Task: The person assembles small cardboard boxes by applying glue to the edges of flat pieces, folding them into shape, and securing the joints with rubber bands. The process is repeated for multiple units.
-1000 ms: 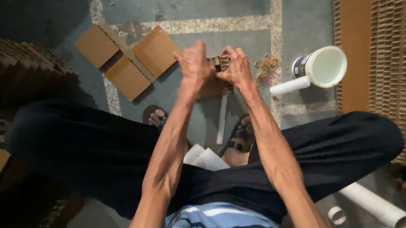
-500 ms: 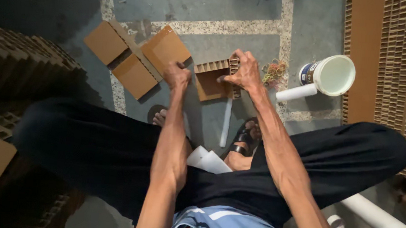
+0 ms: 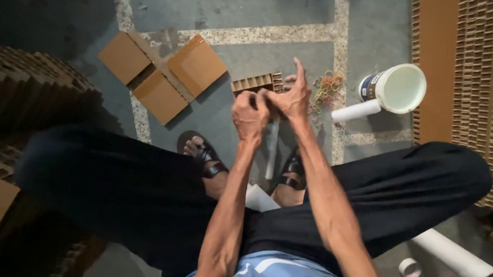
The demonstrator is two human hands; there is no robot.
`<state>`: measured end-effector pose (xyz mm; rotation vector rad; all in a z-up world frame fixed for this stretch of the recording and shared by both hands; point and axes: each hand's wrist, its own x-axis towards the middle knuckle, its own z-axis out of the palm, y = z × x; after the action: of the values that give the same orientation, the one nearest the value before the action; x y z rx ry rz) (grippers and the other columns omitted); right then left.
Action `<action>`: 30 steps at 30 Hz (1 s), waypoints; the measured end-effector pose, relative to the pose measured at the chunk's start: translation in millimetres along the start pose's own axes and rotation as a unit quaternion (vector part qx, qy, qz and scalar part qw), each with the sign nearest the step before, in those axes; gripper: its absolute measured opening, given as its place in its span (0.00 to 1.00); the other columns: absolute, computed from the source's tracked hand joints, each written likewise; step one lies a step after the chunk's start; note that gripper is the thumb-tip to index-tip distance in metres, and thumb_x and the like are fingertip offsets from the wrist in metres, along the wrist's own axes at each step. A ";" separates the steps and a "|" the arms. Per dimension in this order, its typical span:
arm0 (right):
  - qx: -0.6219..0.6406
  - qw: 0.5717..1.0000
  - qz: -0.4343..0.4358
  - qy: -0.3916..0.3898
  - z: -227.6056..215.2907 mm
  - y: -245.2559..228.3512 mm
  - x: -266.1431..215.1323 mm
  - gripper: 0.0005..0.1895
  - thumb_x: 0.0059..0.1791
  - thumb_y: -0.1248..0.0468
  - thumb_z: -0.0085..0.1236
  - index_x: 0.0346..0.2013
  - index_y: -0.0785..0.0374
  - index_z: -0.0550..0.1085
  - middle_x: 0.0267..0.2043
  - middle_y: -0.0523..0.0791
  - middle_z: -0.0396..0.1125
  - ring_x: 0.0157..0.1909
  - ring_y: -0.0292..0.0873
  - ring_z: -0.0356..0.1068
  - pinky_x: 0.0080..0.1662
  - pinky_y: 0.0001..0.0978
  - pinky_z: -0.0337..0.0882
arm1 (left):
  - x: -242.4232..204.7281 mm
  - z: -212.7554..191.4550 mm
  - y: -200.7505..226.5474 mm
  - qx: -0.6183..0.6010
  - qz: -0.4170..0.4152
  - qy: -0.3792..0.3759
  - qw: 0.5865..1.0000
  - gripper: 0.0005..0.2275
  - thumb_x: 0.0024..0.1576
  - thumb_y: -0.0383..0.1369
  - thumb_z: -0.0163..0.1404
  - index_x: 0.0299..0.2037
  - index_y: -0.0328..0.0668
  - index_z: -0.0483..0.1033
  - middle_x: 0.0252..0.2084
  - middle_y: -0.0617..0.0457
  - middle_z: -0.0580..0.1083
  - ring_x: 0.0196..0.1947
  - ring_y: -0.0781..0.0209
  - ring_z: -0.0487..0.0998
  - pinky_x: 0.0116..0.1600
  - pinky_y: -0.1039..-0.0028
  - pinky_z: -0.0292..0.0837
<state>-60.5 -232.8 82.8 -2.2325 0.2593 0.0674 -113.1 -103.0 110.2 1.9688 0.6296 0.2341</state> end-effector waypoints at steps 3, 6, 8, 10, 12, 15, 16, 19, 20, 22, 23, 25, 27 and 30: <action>0.056 0.997 -0.051 0.036 8.0 11.5 -22.4 0.48 0.39 0.56 0.69 0.71 0.61 0.58 0.44 0.49 0.71 0.42 0.47 0.77 0.42 0.43 0.80 | 0.3 1.7 13.4 0.059 0.136 -0.014 0.989 0.09 0.53 0.36 0.59 0.28 0.38 0.78 0.28 0.41 0.76 0.30 0.41 0.78 0.38 0.56 0.73; -0.147 0.962 -0.162 0.166 13.7 15.8 -35.3 0.31 0.38 0.56 0.77 0.53 0.58 0.75 0.42 0.50 0.72 0.41 0.52 0.75 0.44 0.46 0.76 | 5.4 -11.8 27.3 0.059 0.076 -0.075 0.993 0.10 0.56 0.36 0.60 0.30 0.36 0.79 0.30 0.40 0.77 0.29 0.42 0.79 0.36 0.58 0.74; -0.102 0.985 -0.105 0.088 4.0 9.8 -33.7 0.22 0.38 0.60 0.76 0.44 0.60 0.80 0.39 0.51 0.75 0.39 0.51 0.76 0.43 0.44 0.76 | 12.3 -31.1 40.0 0.036 0.101 -0.025 0.994 0.10 0.55 0.36 0.60 0.30 0.36 0.78 0.31 0.40 0.77 0.30 0.43 0.80 0.38 0.58 0.75; -0.013 0.998 -0.060 0.007 -18.9 -4.4 -29.4 0.16 0.39 0.65 0.71 0.41 0.59 0.82 0.39 0.49 0.77 0.39 0.48 0.77 0.42 0.41 0.77 | 28.2 -58.1 52.6 -0.049 0.083 0.008 0.995 0.07 0.57 0.33 0.57 0.36 0.36 0.79 0.35 0.45 0.79 0.32 0.50 0.82 0.39 0.64 0.78; 0.118 0.989 -0.031 -0.079 -54.6 -27.6 -15.1 0.17 0.42 0.71 0.62 0.44 0.56 0.82 0.44 0.44 0.79 0.41 0.43 0.78 0.40 0.38 0.79 | 48.8 -89.0 65.8 -0.036 0.035 -0.010 0.999 0.11 0.59 0.34 0.59 0.46 0.37 0.77 0.44 0.46 0.81 0.44 0.53 0.84 0.53 0.65 0.81; 0.202 0.956 -0.166 -0.133 -107.9 -73.1 -3.9 0.21 0.35 0.75 0.73 0.42 0.62 0.81 0.47 0.46 0.76 0.52 0.44 0.74 0.56 0.39 0.75 | 80.4 -137.5 84.1 -0.021 0.110 -0.202 0.973 0.29 0.56 0.34 0.67 0.65 0.32 0.68 0.64 0.35 0.69 0.64 0.41 0.68 0.63 0.56 0.65; 0.245 0.937 -0.194 -0.156 -121.9 -88.0 -1.1 0.20 0.37 0.75 0.72 0.43 0.63 0.81 0.48 0.46 0.76 0.55 0.44 0.73 0.59 0.39 0.74 | 80.1 -141.2 92.4 -0.114 0.048 -0.278 0.953 0.34 0.52 0.36 0.67 0.67 0.37 0.63 0.66 0.37 0.67 0.65 0.44 0.68 0.64 0.58 0.65; 0.265 0.917 -0.227 -0.191 -143.0 -126.5 -2.5 0.16 0.41 0.76 0.70 0.43 0.63 0.81 0.49 0.46 0.77 0.59 0.45 0.73 0.64 0.39 0.72 | 73.0 -139.7 120.6 -0.243 -0.043 -0.384 0.890 0.46 0.41 0.41 0.69 0.70 0.43 0.57 0.68 0.41 0.66 0.66 0.49 0.69 0.67 0.62 0.67; 0.254 0.918 -0.231 -0.200 -145.8 -136.0 -4.0 0.14 0.43 0.76 0.70 0.42 0.63 0.81 0.50 0.46 0.77 0.59 0.45 0.73 0.65 0.39 0.72 | 63.2 -138.5 128.9 -0.190 -0.013 -0.348 0.918 0.46 0.38 0.42 0.69 0.69 0.41 0.61 0.67 0.41 0.69 0.65 0.50 0.71 0.66 0.62 0.68; 0.248 0.925 -0.224 -0.180 -148.7 -146.5 -14.1 0.14 0.42 0.76 0.70 0.41 0.63 0.82 0.49 0.46 0.77 0.59 0.45 0.73 0.64 0.38 0.72 | 45.1 -140.9 140.6 -0.117 0.016 -0.299 0.947 0.46 0.35 0.43 0.71 0.67 0.37 0.66 0.64 0.41 0.72 0.63 0.51 0.74 0.65 0.63 0.70; 0.243 0.928 -0.226 -0.170 -149.9 -150.8 -14.4 0.14 0.41 0.76 0.70 0.40 0.63 0.82 0.49 0.46 0.77 0.59 0.45 0.73 0.63 0.38 0.73 | 42.7 -141.3 146.4 -0.102 0.027 -0.282 0.954 0.46 0.33 0.43 0.72 0.66 0.36 0.67 0.63 0.41 0.73 0.62 0.52 0.75 0.65 0.64 0.71; 0.221 0.930 -0.250 -0.152 -153.4 -155.1 -18.5 0.14 0.42 0.75 0.70 0.40 0.63 0.81 0.49 0.46 0.76 0.60 0.45 0.71 0.64 0.38 0.71 | 39.1 -142.4 155.0 -0.118 0.024 -0.271 0.955 0.45 0.33 0.42 0.73 0.64 0.34 0.68 0.60 0.41 0.75 0.60 0.54 0.77 0.64 0.66 0.73; 0.215 0.930 -0.261 -0.141 -156.5 -156.9 -22.4 0.13 0.42 0.75 0.70 0.40 0.63 0.81 0.49 0.46 0.76 0.60 0.45 0.71 0.65 0.38 0.71 | 37.7 -144.5 160.0 -0.181 -0.003 -0.279 0.943 0.43 0.36 0.39 0.72 0.64 0.32 0.69 0.59 0.41 0.76 0.58 0.55 0.79 0.62 0.67 0.76; 0.224 0.931 -0.256 -0.133 -163.0 -160.4 -25.2 0.12 0.42 0.75 0.71 0.39 0.61 0.81 0.49 0.45 0.76 0.60 0.44 0.71 0.64 0.37 0.73 | 35.2 -150.3 163.4 -0.242 0.030 -0.290 0.926 0.39 0.44 0.36 0.70 0.66 0.29 0.67 0.60 0.40 0.76 0.58 0.55 0.79 0.63 0.69 0.76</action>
<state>-58.2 -258.5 311.4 -1.7458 -0.4223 0.0243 -93.3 -25.4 320.2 1.4686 0.1032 -0.1502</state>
